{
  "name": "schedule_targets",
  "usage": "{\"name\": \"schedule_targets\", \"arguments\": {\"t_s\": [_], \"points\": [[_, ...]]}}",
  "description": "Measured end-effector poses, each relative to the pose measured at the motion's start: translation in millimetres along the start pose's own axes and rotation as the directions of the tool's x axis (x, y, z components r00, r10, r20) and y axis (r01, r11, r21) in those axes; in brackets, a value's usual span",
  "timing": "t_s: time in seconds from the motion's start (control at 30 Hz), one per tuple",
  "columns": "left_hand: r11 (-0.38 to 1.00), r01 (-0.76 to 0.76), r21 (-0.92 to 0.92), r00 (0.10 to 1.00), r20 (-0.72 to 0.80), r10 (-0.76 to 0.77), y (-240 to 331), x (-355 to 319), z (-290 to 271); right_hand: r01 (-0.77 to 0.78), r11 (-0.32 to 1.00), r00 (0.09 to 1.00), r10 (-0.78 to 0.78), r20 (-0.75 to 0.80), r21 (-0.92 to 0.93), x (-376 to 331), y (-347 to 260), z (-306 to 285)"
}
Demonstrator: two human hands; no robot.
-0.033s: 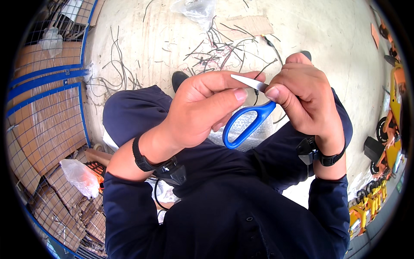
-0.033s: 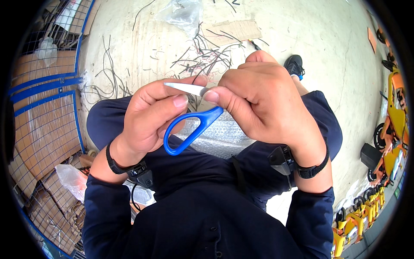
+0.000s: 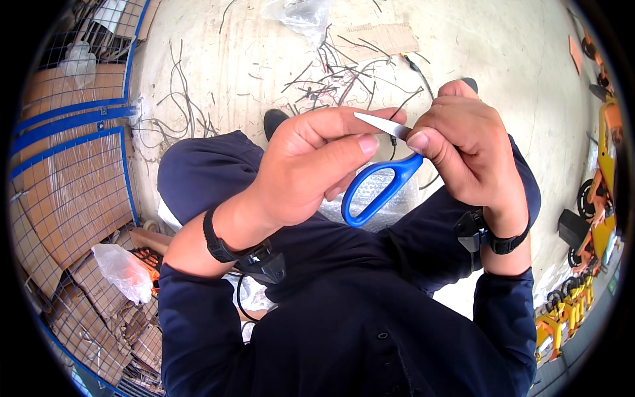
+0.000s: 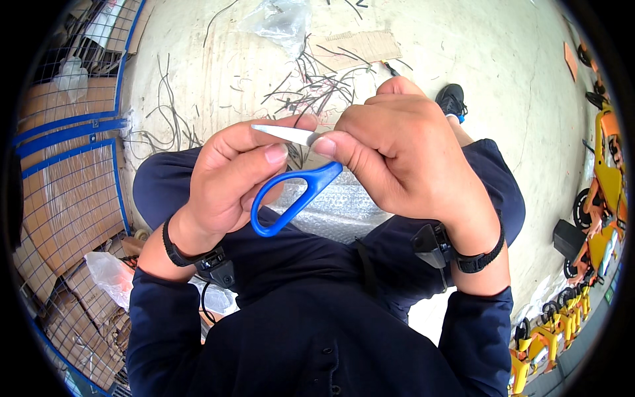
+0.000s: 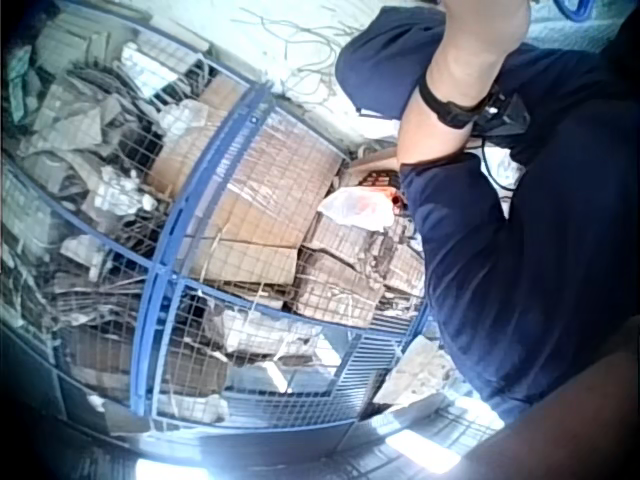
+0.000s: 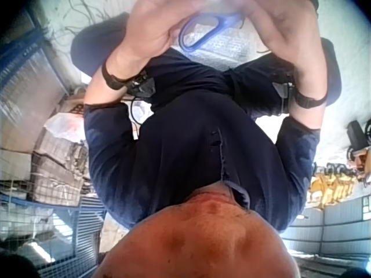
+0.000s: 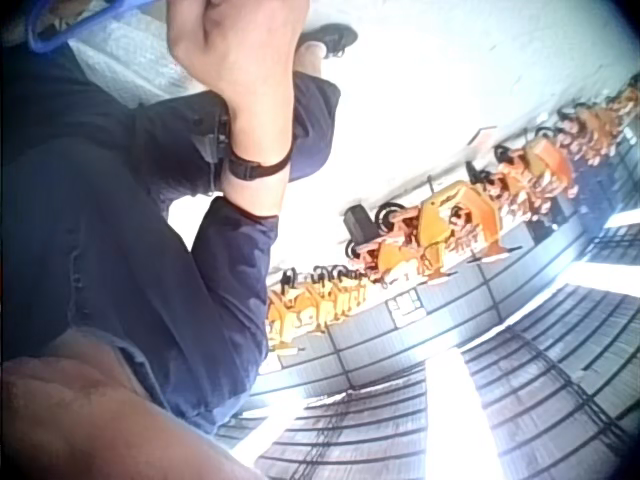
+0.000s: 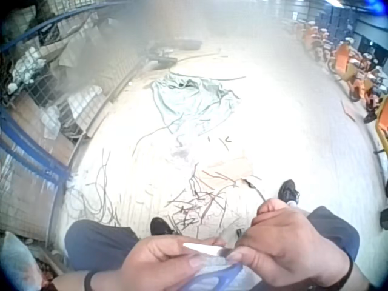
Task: The person twists wires together by hand, then cuts the end of a wire with scissors.
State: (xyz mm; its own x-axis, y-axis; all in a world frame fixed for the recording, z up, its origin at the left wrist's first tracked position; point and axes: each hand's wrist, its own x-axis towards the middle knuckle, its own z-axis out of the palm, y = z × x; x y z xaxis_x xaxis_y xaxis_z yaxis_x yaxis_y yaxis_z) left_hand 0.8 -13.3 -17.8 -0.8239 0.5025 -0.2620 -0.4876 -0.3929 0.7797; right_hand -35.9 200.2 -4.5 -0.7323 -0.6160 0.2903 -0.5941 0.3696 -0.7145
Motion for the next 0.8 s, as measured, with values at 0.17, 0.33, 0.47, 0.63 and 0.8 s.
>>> {"name": "schedule_targets", "arguments": {"t_s": [0.17,0.33,0.47,0.63,0.8], "points": [[1.000,-0.006,0.015,1.000,-0.015,0.006,-0.1,1.0,-0.7,-0.007,1.000,1.000,0.007,-0.011,-0.003,-0.6,1.3,0.9],[1.000,-0.013,0.025,0.999,-0.031,0.014,-1.0,1.9,0.0,-0.016,0.999,1.000,0.017,0.023,-0.034,-1.1,2.0,-3.3],[0.999,-0.025,0.029,0.999,-0.035,0.026,-1.9,2.2,-0.7,-0.021,1.000,1.000,0.021,-0.009,-0.018,-2.7,3.8,-2.3],[0.999,-0.033,-0.004,0.997,0.068,0.033,0.2,5.1,-9.5,-0.054,0.998,0.999,0.054,0.003,-0.041,-2.7,3.6,-3.2],[0.997,-0.047,0.056,0.999,0.007,0.047,-1.1,6.6,-6.1,-0.049,0.997,0.999,0.049,0.000,-0.053,-3.5,6.4,-3.2]]}}
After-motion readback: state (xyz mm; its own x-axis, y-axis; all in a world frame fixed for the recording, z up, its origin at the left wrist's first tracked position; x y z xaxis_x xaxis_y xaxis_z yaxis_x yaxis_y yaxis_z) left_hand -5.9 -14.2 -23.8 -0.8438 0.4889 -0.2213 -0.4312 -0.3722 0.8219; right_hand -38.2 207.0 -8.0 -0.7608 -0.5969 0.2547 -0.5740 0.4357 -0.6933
